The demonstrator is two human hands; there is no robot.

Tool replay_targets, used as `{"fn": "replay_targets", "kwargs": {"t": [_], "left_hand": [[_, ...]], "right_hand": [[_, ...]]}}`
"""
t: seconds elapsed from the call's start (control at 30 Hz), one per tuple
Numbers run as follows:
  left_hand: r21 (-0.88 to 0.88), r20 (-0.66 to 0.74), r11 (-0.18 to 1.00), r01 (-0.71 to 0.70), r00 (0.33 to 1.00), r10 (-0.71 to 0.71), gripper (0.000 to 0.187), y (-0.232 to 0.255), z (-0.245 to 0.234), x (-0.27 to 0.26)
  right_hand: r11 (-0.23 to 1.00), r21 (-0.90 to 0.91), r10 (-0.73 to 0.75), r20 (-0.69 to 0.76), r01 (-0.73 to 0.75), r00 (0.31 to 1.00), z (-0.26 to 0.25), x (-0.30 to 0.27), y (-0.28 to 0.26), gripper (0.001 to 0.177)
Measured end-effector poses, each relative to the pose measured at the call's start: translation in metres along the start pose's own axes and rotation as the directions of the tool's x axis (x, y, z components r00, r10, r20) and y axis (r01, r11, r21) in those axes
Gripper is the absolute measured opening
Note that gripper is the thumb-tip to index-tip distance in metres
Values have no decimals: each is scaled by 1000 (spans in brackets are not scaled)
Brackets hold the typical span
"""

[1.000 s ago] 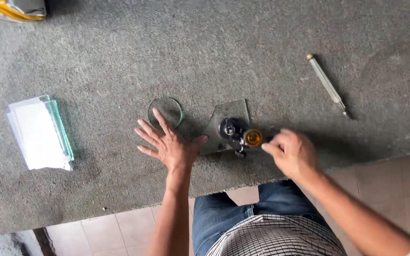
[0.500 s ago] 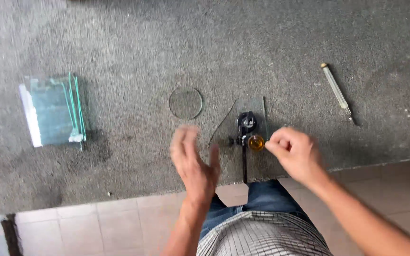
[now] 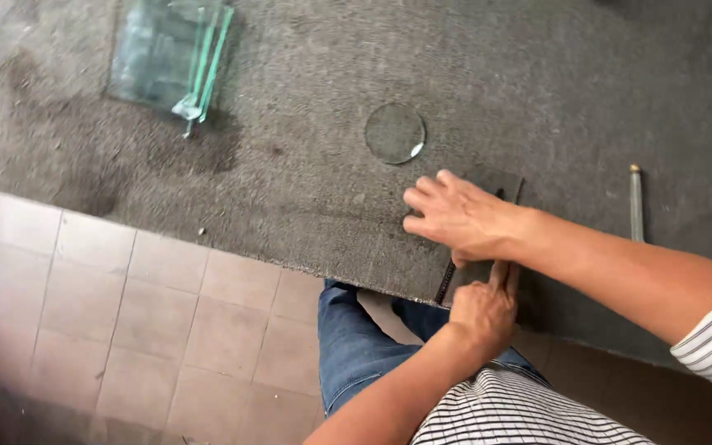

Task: Cutting a circular piece of glass using a circular glass cutter and manual tools

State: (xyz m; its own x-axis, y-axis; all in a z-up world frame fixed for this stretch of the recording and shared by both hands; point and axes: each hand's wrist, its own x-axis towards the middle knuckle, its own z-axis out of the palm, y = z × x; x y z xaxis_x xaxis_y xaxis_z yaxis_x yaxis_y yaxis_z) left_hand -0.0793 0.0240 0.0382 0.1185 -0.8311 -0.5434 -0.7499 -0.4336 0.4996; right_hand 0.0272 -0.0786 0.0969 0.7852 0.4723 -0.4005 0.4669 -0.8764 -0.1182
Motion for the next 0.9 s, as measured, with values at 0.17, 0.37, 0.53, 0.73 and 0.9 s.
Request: {"fn": "replay_targets", "kwargs": {"t": [0.17, 0.37, 0.53, 0.73, 0.9], "left_hand": [[25, -146, 998, 60, 988, -56, 37, 0, 32, 31], [-21, -135, 996, 88, 987, -90, 45, 4, 2, 21], [-181, 20, 973, 141, 990, -140, 97, 2, -32, 0], [-155, -149, 987, 44, 987, -67, 79, -12, -6, 3], [-152, -334, 975, 162, 920, -205, 70, -16, -59, -45]], "right_hand": [[985, -128, -103, 117, 118, 988, 7, 10, -12, 70], [991, -132, -23, -46, 16, 999, 27, 21, 23, 103], [872, 129, 489, -200, -472, 849, 23, 17, 76, 100], [677, 356, 732, -237, -644, 638, 42, -22, 95, 86], [648, 468, 755, -294, -600, 586, 52, -23, 93, 88]]}}
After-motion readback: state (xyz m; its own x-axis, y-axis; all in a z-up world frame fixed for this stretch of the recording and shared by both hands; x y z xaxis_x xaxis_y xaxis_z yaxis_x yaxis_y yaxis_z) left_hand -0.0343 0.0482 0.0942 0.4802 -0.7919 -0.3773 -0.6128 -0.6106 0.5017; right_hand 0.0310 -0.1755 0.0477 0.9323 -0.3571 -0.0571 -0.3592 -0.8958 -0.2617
